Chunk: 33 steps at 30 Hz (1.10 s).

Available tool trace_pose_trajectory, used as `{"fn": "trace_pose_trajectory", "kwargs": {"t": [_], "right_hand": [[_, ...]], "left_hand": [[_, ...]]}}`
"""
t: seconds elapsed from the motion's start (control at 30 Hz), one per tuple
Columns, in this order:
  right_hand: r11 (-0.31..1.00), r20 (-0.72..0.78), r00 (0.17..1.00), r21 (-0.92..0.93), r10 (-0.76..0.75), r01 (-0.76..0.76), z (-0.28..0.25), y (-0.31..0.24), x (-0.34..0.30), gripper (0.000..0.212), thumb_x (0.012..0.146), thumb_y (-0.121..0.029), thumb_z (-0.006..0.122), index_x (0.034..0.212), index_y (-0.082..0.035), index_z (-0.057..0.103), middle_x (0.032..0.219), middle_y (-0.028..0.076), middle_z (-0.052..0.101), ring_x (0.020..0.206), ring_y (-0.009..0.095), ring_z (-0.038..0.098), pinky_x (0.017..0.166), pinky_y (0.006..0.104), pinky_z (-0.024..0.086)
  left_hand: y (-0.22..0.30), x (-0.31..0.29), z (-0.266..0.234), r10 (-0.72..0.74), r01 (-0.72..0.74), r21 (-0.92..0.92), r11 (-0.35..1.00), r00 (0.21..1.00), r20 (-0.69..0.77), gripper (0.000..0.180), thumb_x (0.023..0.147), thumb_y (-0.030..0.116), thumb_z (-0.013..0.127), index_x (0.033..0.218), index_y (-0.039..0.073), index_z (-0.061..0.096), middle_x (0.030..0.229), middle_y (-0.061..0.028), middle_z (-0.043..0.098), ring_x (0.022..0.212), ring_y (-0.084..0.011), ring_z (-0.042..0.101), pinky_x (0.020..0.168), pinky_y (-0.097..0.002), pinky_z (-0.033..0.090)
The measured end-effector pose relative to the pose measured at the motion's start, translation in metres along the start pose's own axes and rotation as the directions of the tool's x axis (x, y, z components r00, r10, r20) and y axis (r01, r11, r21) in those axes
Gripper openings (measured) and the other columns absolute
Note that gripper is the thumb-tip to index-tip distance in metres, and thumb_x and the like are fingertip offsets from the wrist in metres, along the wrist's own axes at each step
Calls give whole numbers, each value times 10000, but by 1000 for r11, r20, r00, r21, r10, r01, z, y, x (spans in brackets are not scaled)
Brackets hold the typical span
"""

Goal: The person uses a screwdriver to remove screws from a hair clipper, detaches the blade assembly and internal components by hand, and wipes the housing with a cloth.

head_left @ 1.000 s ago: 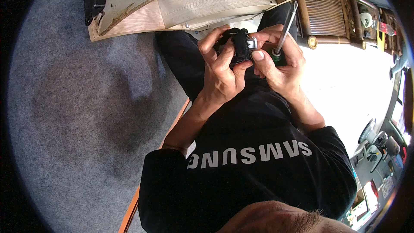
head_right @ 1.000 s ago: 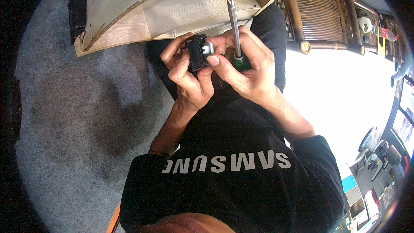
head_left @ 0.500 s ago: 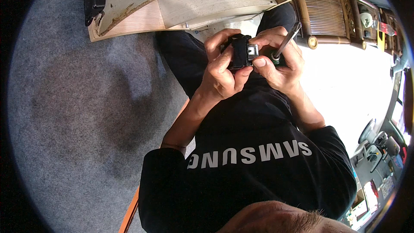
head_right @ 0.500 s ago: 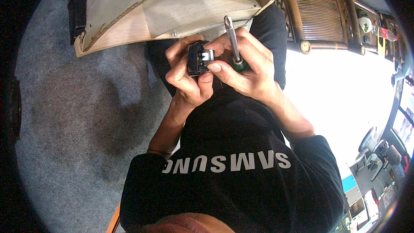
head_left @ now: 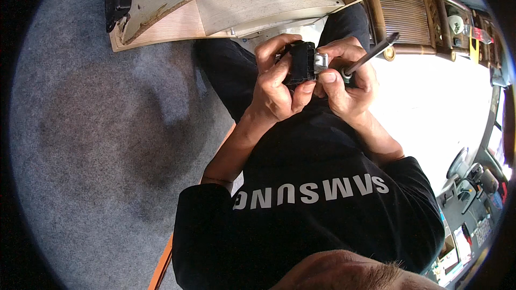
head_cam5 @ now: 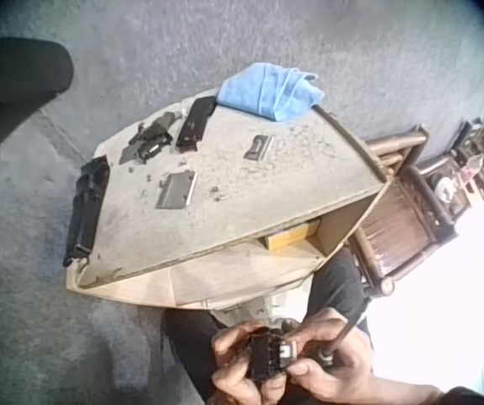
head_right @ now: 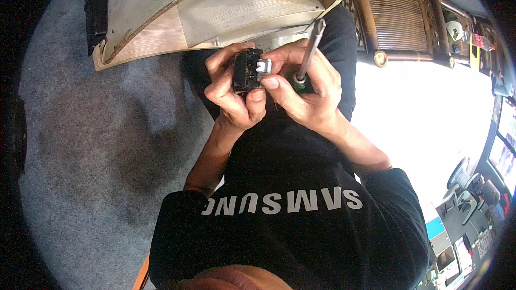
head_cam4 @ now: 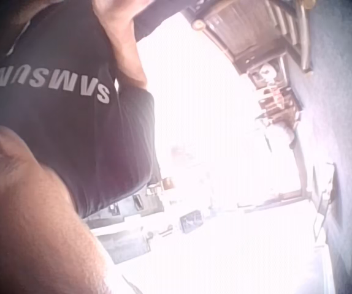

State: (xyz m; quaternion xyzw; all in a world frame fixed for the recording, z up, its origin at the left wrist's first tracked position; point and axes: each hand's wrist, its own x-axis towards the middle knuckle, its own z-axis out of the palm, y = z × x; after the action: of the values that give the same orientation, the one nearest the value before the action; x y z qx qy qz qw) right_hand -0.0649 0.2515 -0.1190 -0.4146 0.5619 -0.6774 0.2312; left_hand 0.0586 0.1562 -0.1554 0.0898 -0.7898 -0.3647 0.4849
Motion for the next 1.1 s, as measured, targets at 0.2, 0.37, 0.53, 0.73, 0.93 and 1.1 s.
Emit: {"fn": "trace_pose_trajectory", "kwargs": {"t": [0.2, 0.37, 0.53, 0.73, 0.93, 1.1], "right_hand": [[999, 13, 999, -30, 39, -39, -4, -9, 5, 251, 833, -95, 785, 1025, 39, 697, 903, 103, 692, 753, 163, 668, 638, 267, 529], [991, 103, 991, -112, 85, -73, -12, -18, 15, 255, 813, -89, 806, 1008, 37, 700, 950, 113, 703, 764, 163, 671, 631, 266, 527], [977, 178, 980, -207, 87, -49, -18, -25, 20, 278, 801, -98, 828, 1012, 32, 703, 960, 112, 705, 769, 159, 667, 625, 264, 519], [974, 177, 982, -225, 67, -26, -15, -24, 21, 289, 801, -114, 834, 1020, 27, 708, 966, 116, 704, 773, 162, 669, 632, 263, 520], [987, 176, 982, -154, 72, -44, -10, -24, 19, 327, 812, -117, 828, 1080, 29, 710, 984, 122, 697, 758, 151, 683, 587, 256, 529], [949, 162, 946, 98, 282, -300, -8, -20, 14, 299, 853, -107, 803, 1102, 26, 705, 951, 83, 685, 586, 73, 633, 464, 197, 483]], "left_hand": [[-2, 0, -2, 29, -29, 41, 999, 999, -14, 512, 965, 252, 652, 1283, 10, 333, 1292, -306, 463, 1117, -363, 517, 922, -469, 480], [-5, 1, -5, 38, -37, 23, 999, 999, -22, 500, 962, 253, 655, 1275, 1, 357, 1288, -299, 472, 1119, -362, 513, 939, -477, 466], [0, 3, -9, -26, 25, 54, 998, 999, 22, 498, 956, 273, 664, 1260, -36, 419, 1297, -279, 476, 1135, -356, 503, 956, -461, 458], [3, 7, -8, -52, 48, 86, 995, 998, 46, 498, 957, 269, 664, 1267, -32, 417, 1304, -280, 471, 1132, -354, 502, 950, -463, 462], [-4, -4, -2, -25, 27, 45, 999, 999, -30, 475, 974, 235, 641, 1287, 31, 348, 1284, -292, 466, 1129, -360, 502, 922, -475, 467], [-3, -3, -2, -2, 4, 61, 998, 999, -40, 482, 970, 238, 653, 1294, 41, 355, 1288, -289, 460, 1116, -346, 512, 904, -461, 473]]}}
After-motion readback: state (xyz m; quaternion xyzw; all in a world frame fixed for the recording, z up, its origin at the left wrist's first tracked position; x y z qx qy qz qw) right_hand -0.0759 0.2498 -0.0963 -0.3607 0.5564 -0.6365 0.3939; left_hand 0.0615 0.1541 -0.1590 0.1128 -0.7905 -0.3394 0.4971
